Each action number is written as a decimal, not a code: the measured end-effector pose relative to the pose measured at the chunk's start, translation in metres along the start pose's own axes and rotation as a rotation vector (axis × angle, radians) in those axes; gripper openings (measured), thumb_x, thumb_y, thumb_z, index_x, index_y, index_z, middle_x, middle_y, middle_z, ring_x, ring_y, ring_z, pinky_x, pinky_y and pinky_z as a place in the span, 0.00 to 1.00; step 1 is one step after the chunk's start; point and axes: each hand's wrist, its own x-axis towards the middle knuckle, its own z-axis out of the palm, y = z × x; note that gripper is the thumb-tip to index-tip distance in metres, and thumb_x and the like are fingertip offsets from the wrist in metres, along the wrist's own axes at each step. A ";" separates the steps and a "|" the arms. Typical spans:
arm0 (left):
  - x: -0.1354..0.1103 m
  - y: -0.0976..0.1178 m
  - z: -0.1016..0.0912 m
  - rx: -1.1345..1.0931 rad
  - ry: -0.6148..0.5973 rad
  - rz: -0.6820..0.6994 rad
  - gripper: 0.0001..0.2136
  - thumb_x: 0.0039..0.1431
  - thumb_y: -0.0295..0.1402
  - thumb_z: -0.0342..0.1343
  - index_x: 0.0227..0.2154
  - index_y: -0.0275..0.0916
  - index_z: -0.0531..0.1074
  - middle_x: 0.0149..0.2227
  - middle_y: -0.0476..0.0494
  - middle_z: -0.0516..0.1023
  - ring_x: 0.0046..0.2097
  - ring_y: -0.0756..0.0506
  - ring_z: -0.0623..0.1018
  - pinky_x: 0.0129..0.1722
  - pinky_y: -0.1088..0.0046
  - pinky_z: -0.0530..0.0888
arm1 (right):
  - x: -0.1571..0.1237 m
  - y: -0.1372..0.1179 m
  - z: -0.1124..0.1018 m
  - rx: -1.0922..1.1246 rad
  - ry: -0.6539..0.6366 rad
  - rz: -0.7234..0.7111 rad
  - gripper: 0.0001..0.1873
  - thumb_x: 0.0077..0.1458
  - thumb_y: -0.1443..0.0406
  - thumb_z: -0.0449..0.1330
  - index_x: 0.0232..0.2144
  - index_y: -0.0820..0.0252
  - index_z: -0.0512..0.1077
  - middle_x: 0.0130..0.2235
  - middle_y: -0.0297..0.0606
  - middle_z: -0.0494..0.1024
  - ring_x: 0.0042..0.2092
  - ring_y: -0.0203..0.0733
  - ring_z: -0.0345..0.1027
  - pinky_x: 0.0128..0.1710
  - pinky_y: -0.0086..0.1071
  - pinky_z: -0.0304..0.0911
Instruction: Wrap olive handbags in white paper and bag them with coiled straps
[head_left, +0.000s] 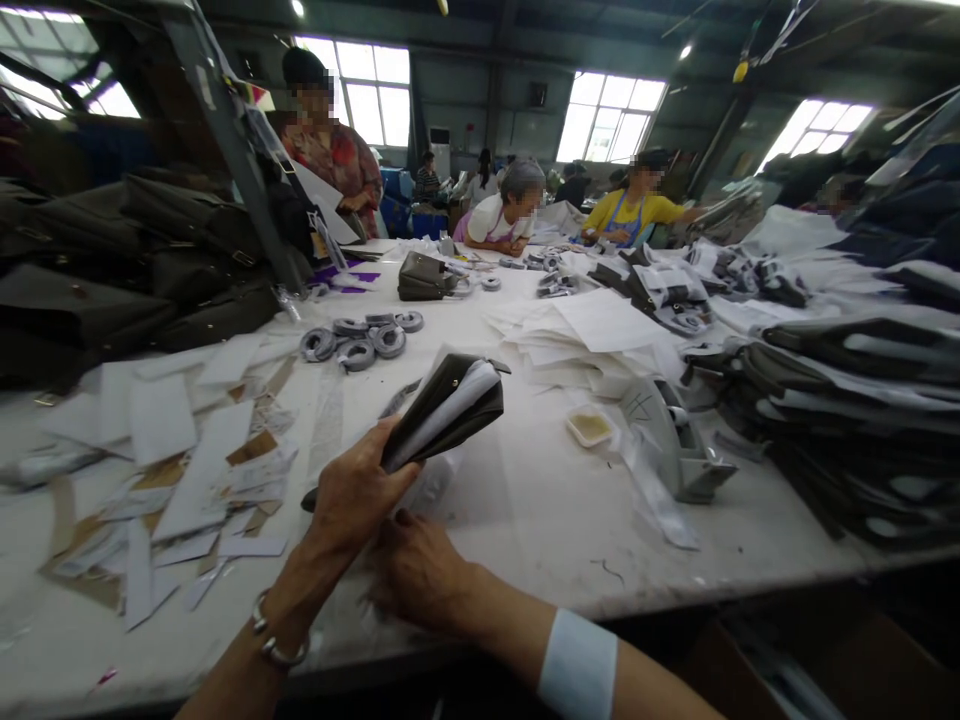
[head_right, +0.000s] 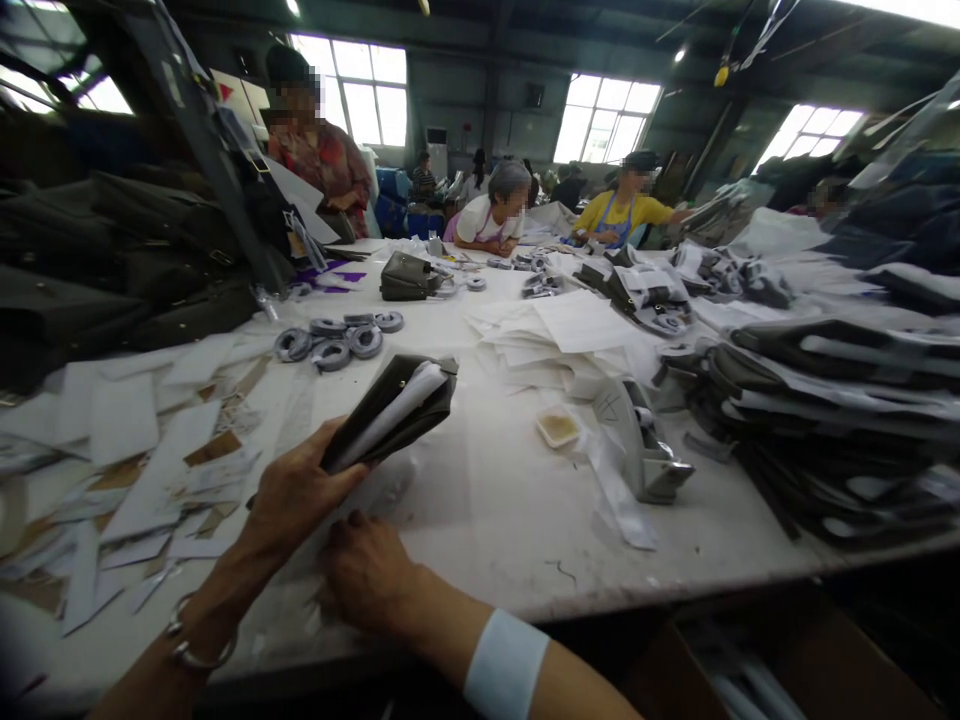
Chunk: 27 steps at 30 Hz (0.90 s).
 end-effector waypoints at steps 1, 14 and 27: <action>0.000 -0.001 0.001 0.001 0.001 0.011 0.25 0.53 0.35 0.59 0.55 0.46 0.68 0.44 0.50 0.82 0.42 0.42 0.82 0.41 0.72 0.76 | 0.004 0.004 0.006 -0.013 -0.016 -0.017 0.08 0.60 0.62 0.59 0.36 0.63 0.74 0.41 0.42 0.77 0.42 0.48 0.68 0.38 0.36 0.66; -0.036 -0.007 0.051 0.103 0.193 0.648 0.23 0.56 0.22 0.49 0.56 0.36 0.67 0.54 0.38 0.77 0.50 0.40 0.79 0.48 0.65 0.77 | -0.128 0.093 -0.063 0.003 -0.177 0.001 0.10 0.58 0.73 0.54 0.36 0.57 0.73 0.35 0.37 0.75 0.38 0.40 0.66 0.40 0.32 0.59; -0.065 0.000 0.085 0.236 0.319 0.692 0.20 0.68 0.26 0.37 0.55 0.40 0.70 0.56 0.42 0.75 0.54 0.40 0.75 0.52 0.63 0.72 | -0.147 0.049 -0.058 0.267 0.097 0.059 0.05 0.61 0.67 0.56 0.33 0.57 0.73 0.32 0.36 0.76 0.35 0.40 0.69 0.35 0.31 0.60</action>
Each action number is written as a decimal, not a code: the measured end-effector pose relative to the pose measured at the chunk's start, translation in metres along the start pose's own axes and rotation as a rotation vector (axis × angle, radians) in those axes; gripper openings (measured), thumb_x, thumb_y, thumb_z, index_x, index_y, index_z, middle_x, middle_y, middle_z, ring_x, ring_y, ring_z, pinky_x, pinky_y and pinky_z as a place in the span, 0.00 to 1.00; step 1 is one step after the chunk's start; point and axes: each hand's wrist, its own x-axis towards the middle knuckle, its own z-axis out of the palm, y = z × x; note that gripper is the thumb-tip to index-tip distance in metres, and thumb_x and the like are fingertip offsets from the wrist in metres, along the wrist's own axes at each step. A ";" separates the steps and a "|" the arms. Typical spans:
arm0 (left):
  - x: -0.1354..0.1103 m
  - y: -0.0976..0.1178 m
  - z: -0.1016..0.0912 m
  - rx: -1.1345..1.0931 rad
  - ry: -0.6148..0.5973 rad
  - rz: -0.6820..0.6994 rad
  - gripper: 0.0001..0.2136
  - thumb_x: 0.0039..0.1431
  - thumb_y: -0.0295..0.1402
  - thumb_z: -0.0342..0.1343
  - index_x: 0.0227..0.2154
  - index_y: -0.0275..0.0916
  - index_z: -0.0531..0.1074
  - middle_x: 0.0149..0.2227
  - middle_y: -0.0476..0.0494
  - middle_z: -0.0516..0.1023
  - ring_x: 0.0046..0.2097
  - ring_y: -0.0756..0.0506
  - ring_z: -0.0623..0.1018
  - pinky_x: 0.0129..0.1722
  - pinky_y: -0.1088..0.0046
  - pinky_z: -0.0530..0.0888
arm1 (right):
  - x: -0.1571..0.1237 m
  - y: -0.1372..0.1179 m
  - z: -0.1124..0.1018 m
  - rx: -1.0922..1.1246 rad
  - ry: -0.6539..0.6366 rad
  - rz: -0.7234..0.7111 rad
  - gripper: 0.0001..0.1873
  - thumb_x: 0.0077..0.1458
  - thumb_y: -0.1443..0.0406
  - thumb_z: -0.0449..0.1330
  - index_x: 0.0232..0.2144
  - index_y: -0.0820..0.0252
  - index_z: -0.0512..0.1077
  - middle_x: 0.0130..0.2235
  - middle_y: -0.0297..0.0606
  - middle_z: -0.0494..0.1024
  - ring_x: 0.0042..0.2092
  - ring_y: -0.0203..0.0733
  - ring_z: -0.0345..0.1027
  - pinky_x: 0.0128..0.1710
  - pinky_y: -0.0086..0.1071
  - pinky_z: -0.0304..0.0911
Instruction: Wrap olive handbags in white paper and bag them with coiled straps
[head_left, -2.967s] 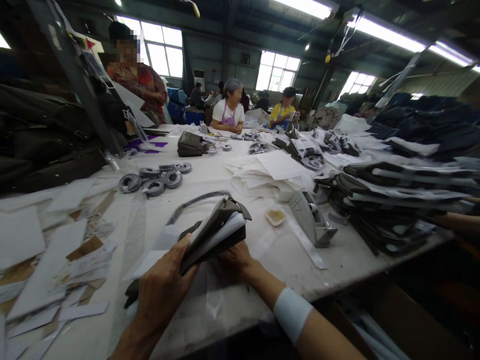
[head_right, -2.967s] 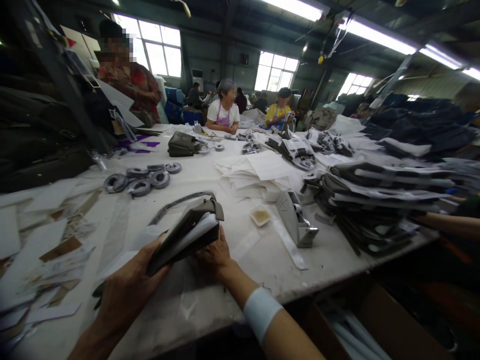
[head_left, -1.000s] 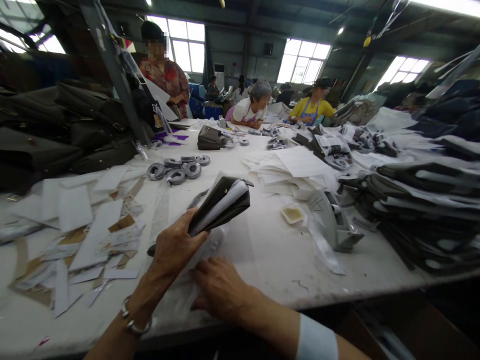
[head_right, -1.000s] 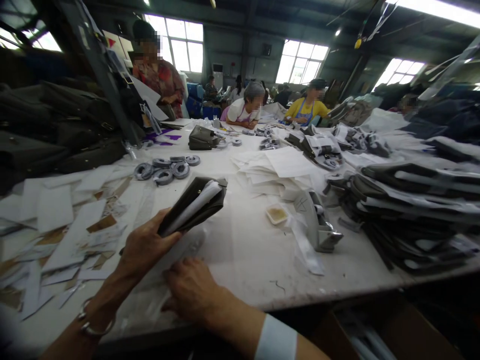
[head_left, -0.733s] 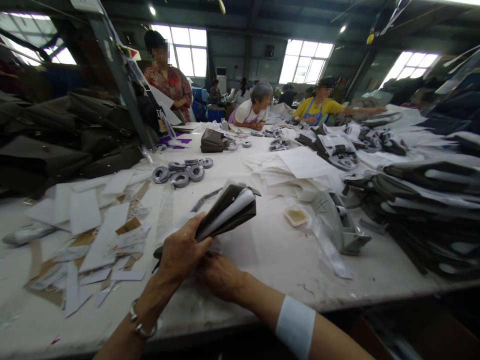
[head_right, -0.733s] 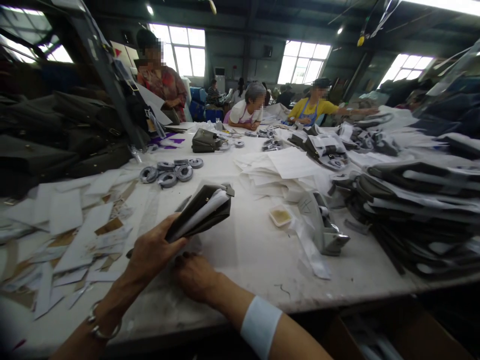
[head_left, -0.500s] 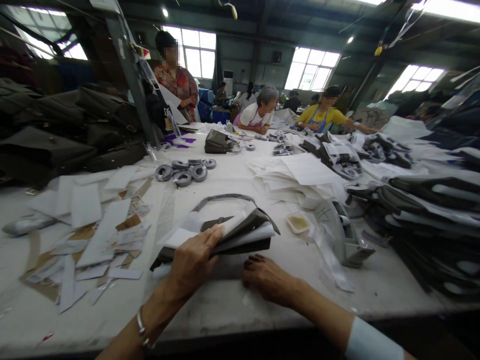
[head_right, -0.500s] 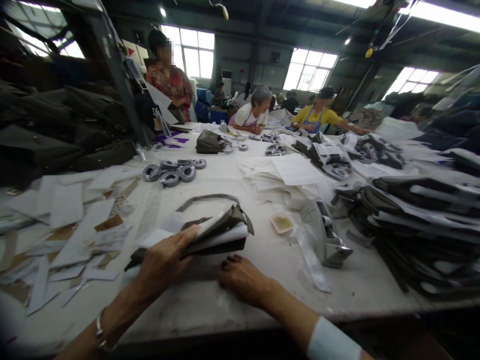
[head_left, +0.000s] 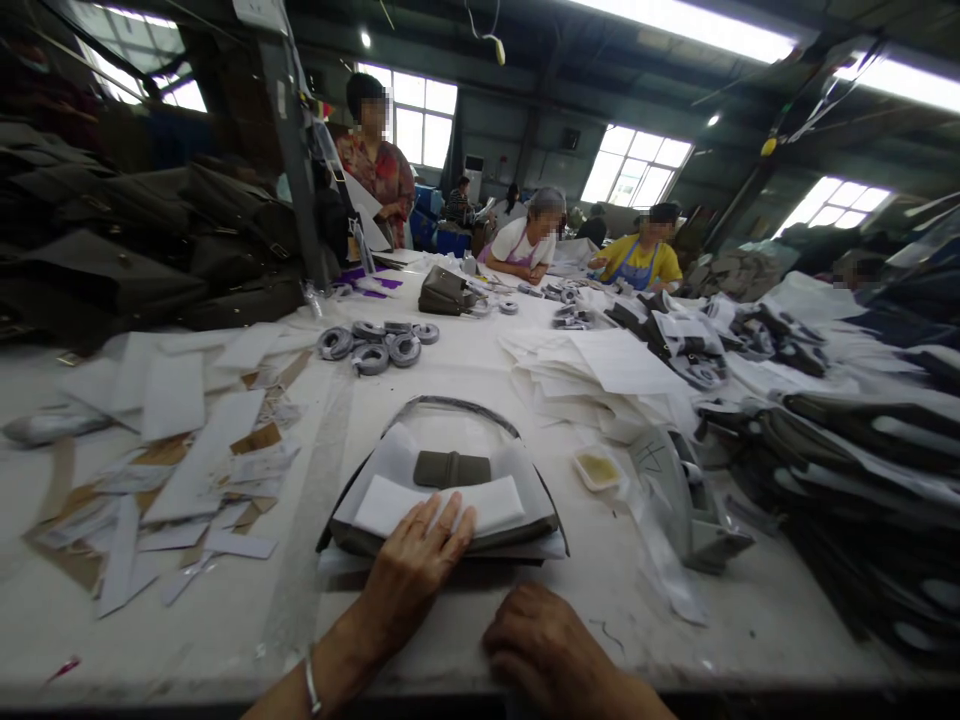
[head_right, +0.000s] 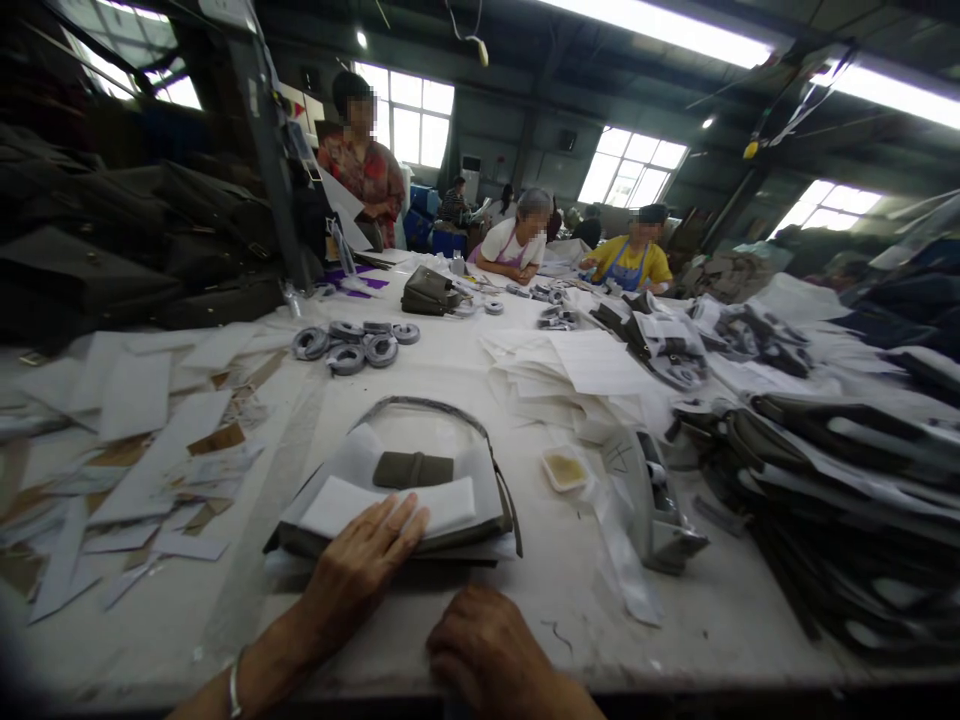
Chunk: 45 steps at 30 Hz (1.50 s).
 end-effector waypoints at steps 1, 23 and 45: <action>-0.002 0.002 0.001 0.006 0.005 0.001 0.20 0.68 0.26 0.37 0.55 0.41 0.70 0.56 0.42 0.75 0.54 0.40 0.75 0.52 0.63 0.71 | 0.003 -0.005 -0.011 0.020 0.014 -0.003 0.04 0.61 0.66 0.58 0.35 0.57 0.73 0.32 0.36 0.77 0.35 0.39 0.70 0.35 0.31 0.62; -0.019 0.002 0.005 0.009 -0.013 -0.041 0.18 0.68 0.27 0.41 0.54 0.42 0.71 0.56 0.42 0.74 0.57 0.39 0.72 0.56 0.60 0.70 | 0.073 0.052 -0.016 -0.366 -0.024 0.289 0.28 0.66 0.56 0.50 0.61 0.70 0.63 0.65 0.50 0.61 0.67 0.54 0.51 0.67 0.52 0.43; -0.015 0.011 0.007 0.039 0.001 -0.077 0.16 0.68 0.27 0.44 0.52 0.41 0.72 0.54 0.42 0.76 0.54 0.40 0.75 0.54 0.61 0.70 | 0.203 0.141 -0.044 0.025 -0.019 0.900 0.17 0.35 0.70 0.70 0.32 0.62 0.75 0.31 0.40 0.79 0.34 0.44 0.73 0.31 0.30 0.63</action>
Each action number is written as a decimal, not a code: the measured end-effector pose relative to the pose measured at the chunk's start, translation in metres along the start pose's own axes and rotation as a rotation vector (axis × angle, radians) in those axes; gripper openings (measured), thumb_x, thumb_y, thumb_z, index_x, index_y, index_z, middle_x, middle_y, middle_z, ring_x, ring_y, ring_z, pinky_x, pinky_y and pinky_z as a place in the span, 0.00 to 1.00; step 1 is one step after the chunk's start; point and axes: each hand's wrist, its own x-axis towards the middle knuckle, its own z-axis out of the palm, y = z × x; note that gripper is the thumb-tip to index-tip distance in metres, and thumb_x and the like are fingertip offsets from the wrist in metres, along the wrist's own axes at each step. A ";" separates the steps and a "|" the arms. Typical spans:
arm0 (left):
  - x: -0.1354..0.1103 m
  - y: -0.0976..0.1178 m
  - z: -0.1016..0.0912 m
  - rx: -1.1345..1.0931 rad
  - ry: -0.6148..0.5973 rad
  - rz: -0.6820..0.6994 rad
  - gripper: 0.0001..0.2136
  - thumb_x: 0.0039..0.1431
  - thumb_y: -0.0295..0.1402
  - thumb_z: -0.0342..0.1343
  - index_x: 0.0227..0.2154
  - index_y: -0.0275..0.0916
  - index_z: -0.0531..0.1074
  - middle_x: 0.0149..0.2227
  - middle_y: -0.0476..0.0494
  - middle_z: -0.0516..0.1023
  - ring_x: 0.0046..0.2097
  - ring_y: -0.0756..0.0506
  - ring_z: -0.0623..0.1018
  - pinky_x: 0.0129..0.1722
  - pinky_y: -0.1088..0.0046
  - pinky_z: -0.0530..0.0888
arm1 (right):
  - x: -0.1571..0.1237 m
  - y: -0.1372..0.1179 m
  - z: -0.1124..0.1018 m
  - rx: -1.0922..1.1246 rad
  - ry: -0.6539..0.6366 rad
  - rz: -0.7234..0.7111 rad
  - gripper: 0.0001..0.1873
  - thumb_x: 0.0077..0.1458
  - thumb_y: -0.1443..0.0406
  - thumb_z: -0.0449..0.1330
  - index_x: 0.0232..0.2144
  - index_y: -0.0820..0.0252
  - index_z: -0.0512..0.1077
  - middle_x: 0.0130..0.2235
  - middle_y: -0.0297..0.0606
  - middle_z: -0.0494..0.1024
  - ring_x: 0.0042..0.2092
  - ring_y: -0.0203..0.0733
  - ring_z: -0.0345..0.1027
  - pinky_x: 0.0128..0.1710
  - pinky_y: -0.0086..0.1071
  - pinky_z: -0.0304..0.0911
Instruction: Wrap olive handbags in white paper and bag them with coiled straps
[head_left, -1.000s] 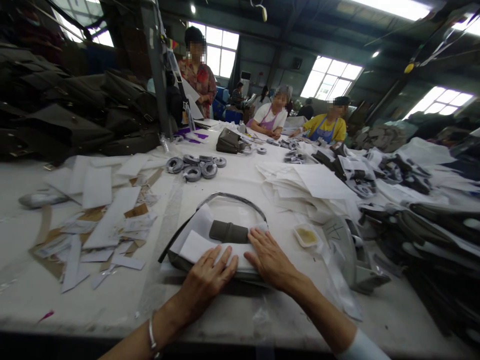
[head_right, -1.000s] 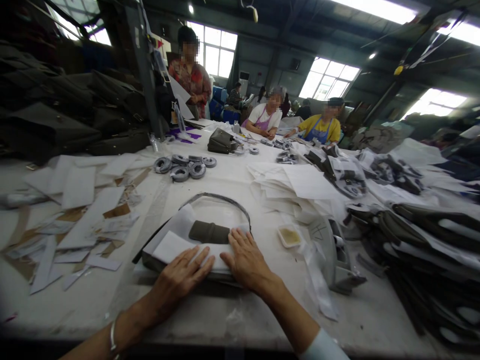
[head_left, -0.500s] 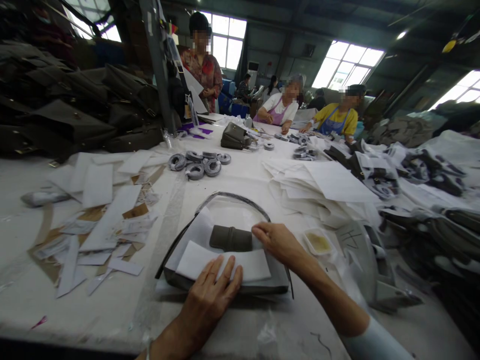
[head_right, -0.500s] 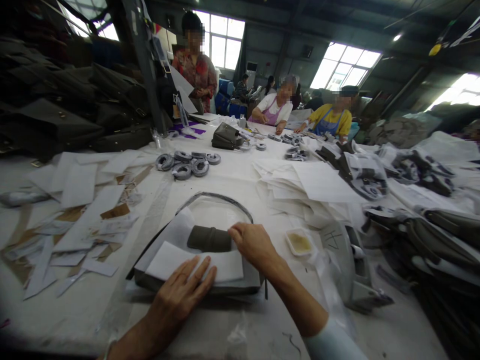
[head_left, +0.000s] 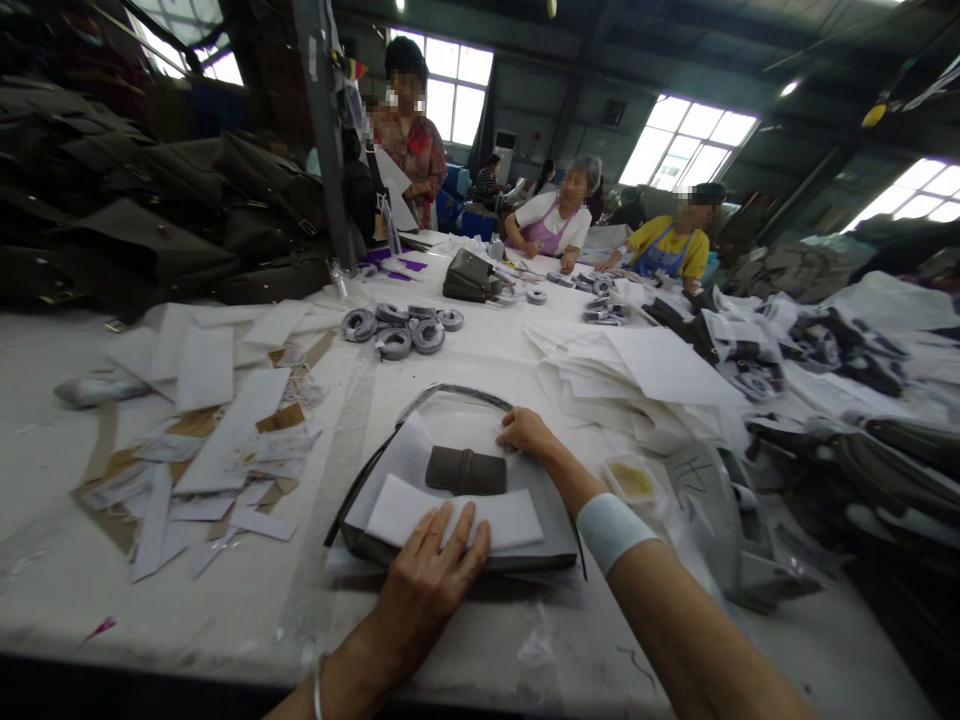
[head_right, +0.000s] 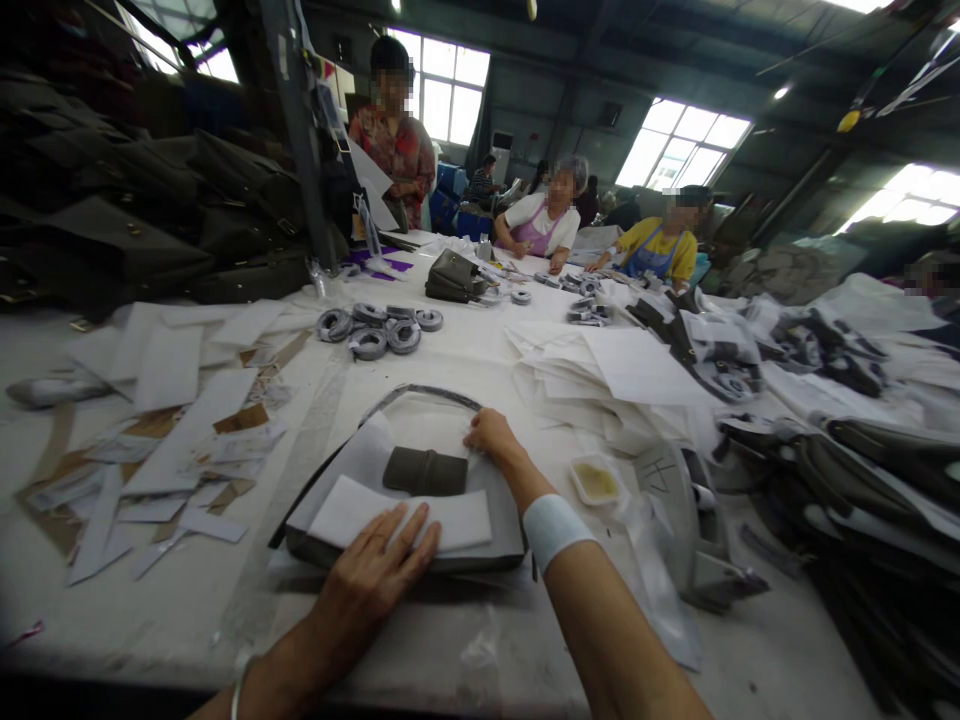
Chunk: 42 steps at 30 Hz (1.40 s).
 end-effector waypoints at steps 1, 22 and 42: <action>0.001 -0.001 -0.002 0.004 -0.014 0.015 0.16 0.67 0.27 0.44 0.52 0.41 0.71 0.54 0.41 0.76 0.53 0.40 0.75 0.54 0.61 0.70 | -0.001 0.004 -0.003 0.052 -0.013 -0.013 0.12 0.37 0.70 0.69 0.29 0.62 0.75 0.27 0.37 0.77 0.31 0.41 0.72 0.29 0.30 0.62; 0.001 -0.003 -0.001 0.009 -0.012 0.035 0.15 0.67 0.26 0.45 0.52 0.40 0.70 0.53 0.39 0.76 0.52 0.40 0.76 0.52 0.61 0.72 | -0.041 0.010 -0.026 0.629 0.079 -0.207 0.38 0.38 0.66 0.68 0.54 0.62 0.67 0.56 0.51 0.71 0.45 0.42 0.72 0.45 0.36 0.68; 0.000 -0.004 -0.007 0.015 -0.156 0.075 0.16 0.65 0.30 0.50 0.54 0.39 0.68 0.56 0.37 0.74 0.54 0.36 0.75 0.53 0.56 0.69 | -0.177 0.046 0.053 -0.048 0.618 -0.779 0.19 0.55 0.79 0.48 0.37 0.56 0.73 0.44 0.40 0.81 0.49 0.43 0.75 0.59 0.47 0.61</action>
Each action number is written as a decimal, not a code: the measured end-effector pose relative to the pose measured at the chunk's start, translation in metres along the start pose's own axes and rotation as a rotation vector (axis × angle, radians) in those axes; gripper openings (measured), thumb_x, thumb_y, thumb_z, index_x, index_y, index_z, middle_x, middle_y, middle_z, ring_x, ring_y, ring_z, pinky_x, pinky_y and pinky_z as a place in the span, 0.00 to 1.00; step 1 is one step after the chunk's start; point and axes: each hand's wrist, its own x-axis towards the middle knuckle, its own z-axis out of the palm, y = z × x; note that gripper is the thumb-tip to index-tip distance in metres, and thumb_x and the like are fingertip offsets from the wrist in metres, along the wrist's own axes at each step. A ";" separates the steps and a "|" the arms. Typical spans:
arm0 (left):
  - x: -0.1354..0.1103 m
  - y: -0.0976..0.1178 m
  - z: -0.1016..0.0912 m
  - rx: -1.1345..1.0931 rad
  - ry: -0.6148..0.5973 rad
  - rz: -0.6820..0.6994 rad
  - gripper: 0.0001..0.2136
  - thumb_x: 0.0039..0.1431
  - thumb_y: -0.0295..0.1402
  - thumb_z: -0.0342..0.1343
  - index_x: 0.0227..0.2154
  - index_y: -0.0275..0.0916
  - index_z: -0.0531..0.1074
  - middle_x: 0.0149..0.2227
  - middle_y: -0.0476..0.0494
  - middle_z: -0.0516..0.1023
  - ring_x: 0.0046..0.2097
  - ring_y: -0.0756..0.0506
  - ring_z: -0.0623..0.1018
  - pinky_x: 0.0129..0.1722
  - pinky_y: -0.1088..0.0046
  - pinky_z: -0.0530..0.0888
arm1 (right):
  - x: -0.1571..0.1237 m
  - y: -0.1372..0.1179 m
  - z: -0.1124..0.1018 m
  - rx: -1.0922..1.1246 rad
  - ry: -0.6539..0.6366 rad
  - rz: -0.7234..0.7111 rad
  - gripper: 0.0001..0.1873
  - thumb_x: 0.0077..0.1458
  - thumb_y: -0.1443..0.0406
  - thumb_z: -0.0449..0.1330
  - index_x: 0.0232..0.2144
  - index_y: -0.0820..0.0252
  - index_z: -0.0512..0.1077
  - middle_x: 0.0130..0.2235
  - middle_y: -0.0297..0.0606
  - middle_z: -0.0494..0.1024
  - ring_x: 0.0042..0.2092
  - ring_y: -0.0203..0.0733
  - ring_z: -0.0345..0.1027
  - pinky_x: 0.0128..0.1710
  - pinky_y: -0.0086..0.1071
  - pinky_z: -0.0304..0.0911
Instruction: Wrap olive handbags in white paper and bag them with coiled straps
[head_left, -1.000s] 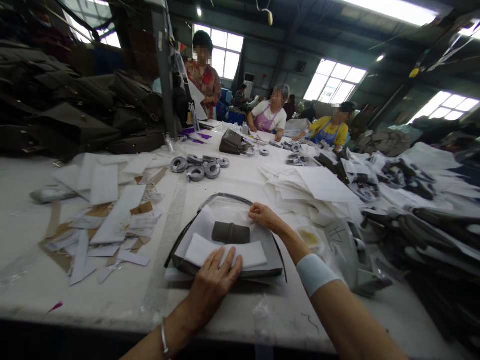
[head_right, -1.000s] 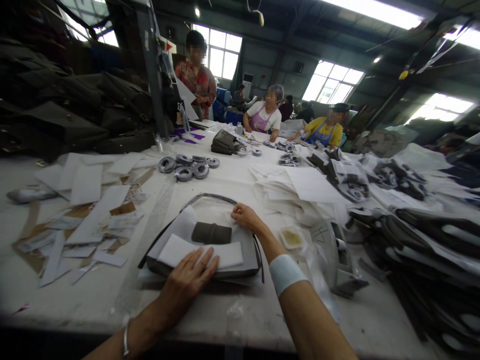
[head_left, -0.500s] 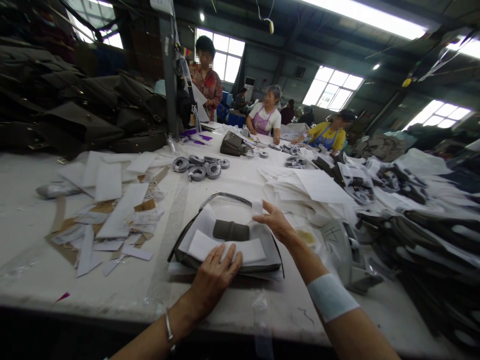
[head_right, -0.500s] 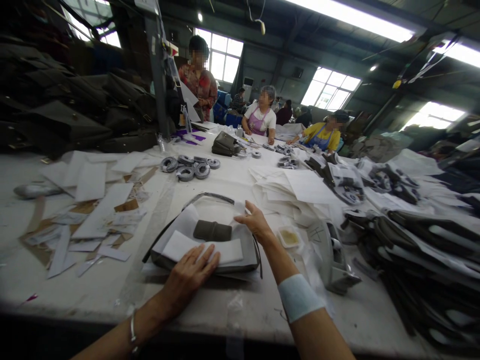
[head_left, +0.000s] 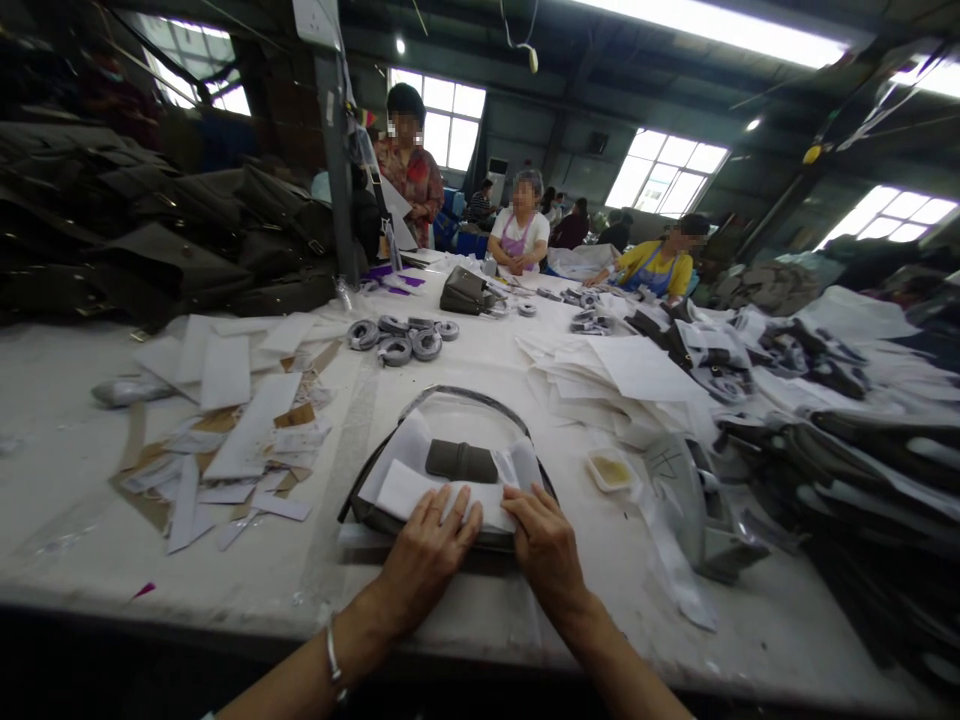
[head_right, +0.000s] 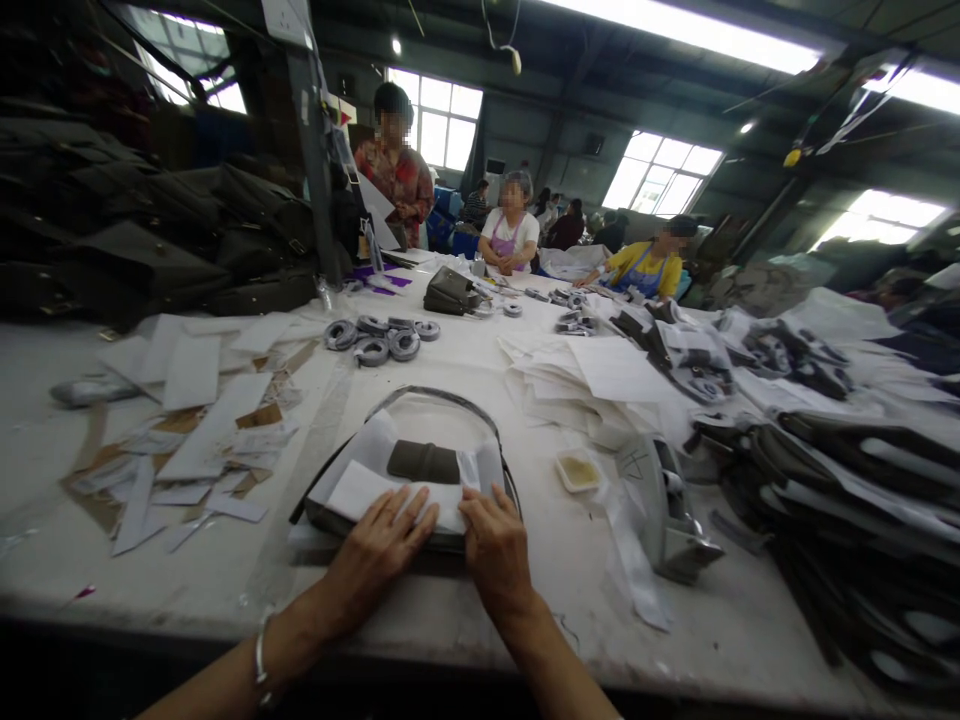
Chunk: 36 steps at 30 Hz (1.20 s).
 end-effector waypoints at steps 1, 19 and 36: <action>0.002 -0.001 -0.005 -0.014 -0.047 0.003 0.17 0.64 0.33 0.53 0.55 0.38 0.68 0.57 0.36 0.73 0.55 0.35 0.74 0.54 0.53 0.68 | -0.003 0.000 0.002 -0.011 0.024 -0.025 0.19 0.55 0.79 0.47 0.37 0.56 0.73 0.44 0.39 0.81 0.48 0.42 0.75 0.59 0.45 0.62; 0.077 -0.020 0.005 -0.655 -0.347 -0.189 0.10 0.66 0.28 0.46 0.31 0.37 0.71 0.32 0.47 0.75 0.34 0.49 0.74 0.35 0.75 0.69 | -0.003 0.001 0.001 0.157 0.052 0.139 0.10 0.61 0.69 0.55 0.38 0.56 0.76 0.42 0.39 0.82 0.45 0.44 0.76 0.53 0.40 0.67; 0.069 -0.010 0.022 -0.601 -0.297 -0.102 0.01 0.63 0.30 0.55 0.35 0.41 0.69 0.37 0.49 0.74 0.39 0.45 0.71 0.37 0.68 0.65 | 0.097 0.078 -0.028 1.085 0.417 1.134 0.15 0.44 0.57 0.71 0.27 0.60 0.72 0.29 0.38 0.82 0.33 0.41 0.78 0.38 0.35 0.73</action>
